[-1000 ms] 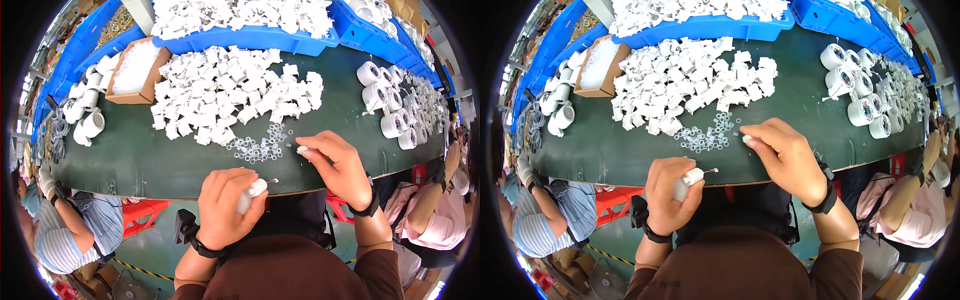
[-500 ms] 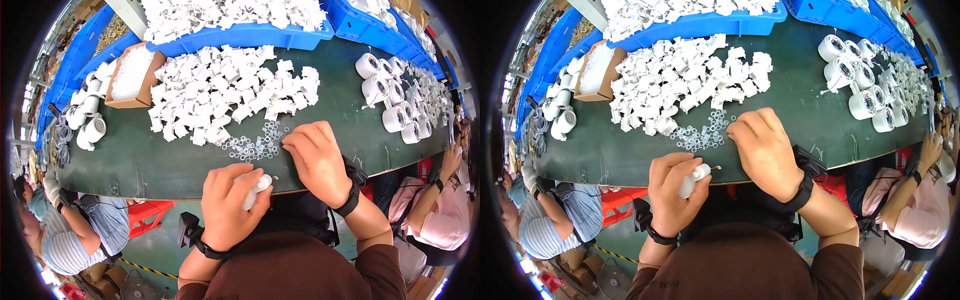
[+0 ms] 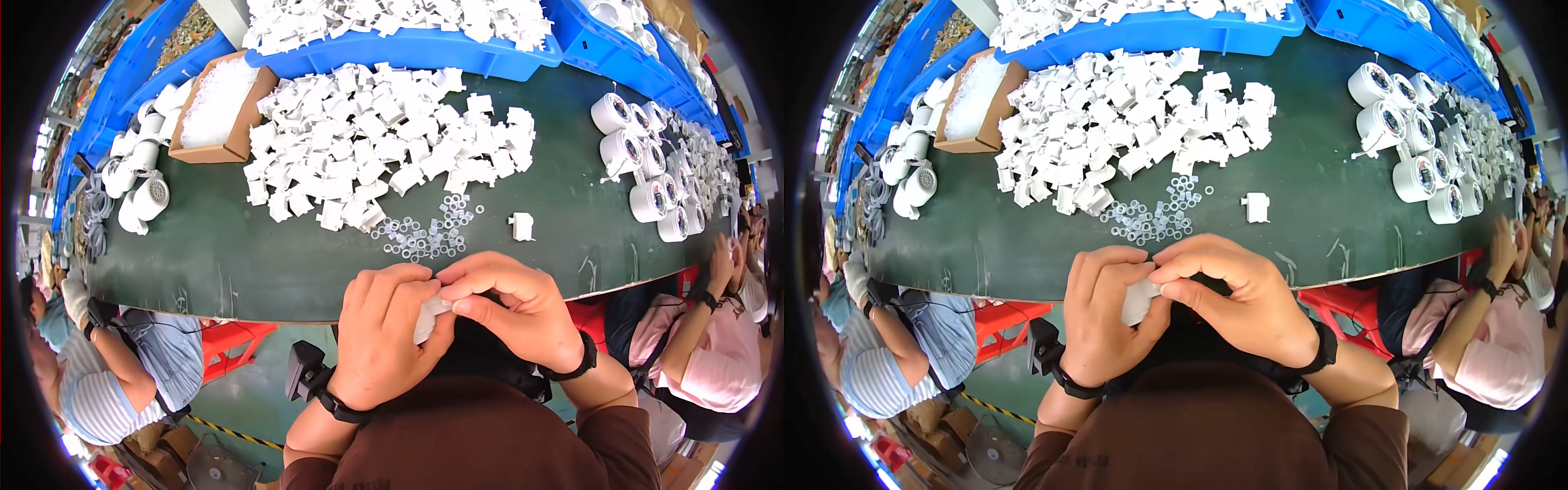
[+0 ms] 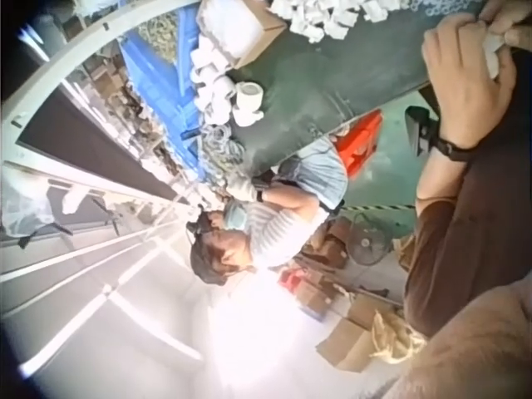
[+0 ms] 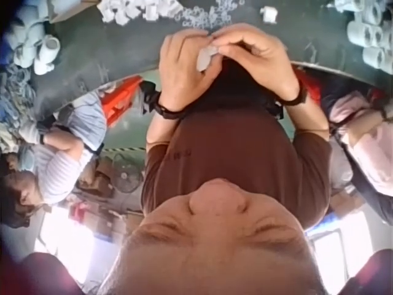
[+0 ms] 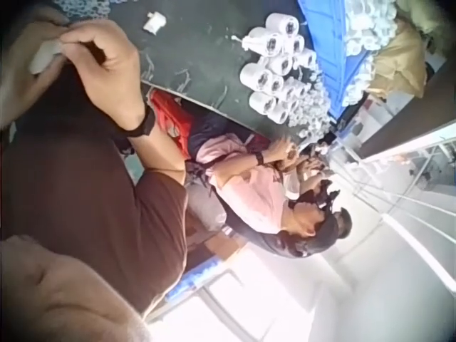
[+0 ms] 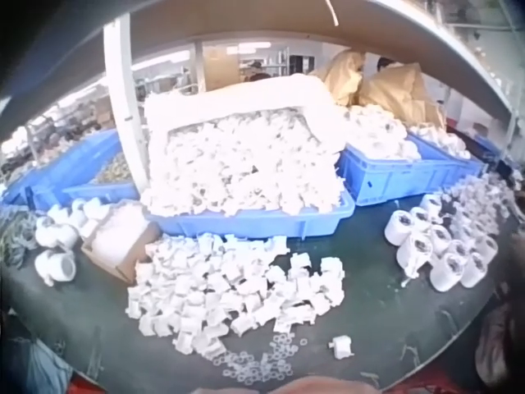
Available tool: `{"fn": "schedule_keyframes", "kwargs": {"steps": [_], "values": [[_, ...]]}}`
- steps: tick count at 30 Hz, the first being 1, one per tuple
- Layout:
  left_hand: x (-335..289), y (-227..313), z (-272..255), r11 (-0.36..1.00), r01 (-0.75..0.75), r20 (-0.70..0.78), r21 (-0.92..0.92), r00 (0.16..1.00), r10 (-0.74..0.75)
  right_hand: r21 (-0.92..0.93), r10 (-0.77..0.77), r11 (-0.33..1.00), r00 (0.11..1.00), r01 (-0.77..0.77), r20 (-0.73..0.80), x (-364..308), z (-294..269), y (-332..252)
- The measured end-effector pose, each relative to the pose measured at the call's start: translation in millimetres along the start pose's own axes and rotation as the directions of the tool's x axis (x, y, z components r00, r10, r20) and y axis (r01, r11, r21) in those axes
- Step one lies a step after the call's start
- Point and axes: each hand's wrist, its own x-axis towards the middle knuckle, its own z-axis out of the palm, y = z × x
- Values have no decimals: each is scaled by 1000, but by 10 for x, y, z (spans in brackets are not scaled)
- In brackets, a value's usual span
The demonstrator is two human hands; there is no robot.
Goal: The person assembles camera components by hand, inserting a small white part into a plastic housing and threading a wire through it. They then fit the housing onto a camera lens assembly and place the completed unit on the table.
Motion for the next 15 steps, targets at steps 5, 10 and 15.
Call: {"fn": "schedule_keyframes", "kwargs": {"steps": [5, 10, 15], "values": [[-37, -15, 29, 999, -34, -51, -37, 998, 32, 312, 243, 914, 966, -260, 94, 30, 30, -14], [-58, -35, 107, 998, -42, -128, -40, 991, 37, 348, 302, 892, 953, -289, 19, 31, 154, -40], [-99, -100, 153, 992, -97, -220, -83, 972, 77, 413, 214, 889, 977, -196, 3, -10, 143, -17]]}}
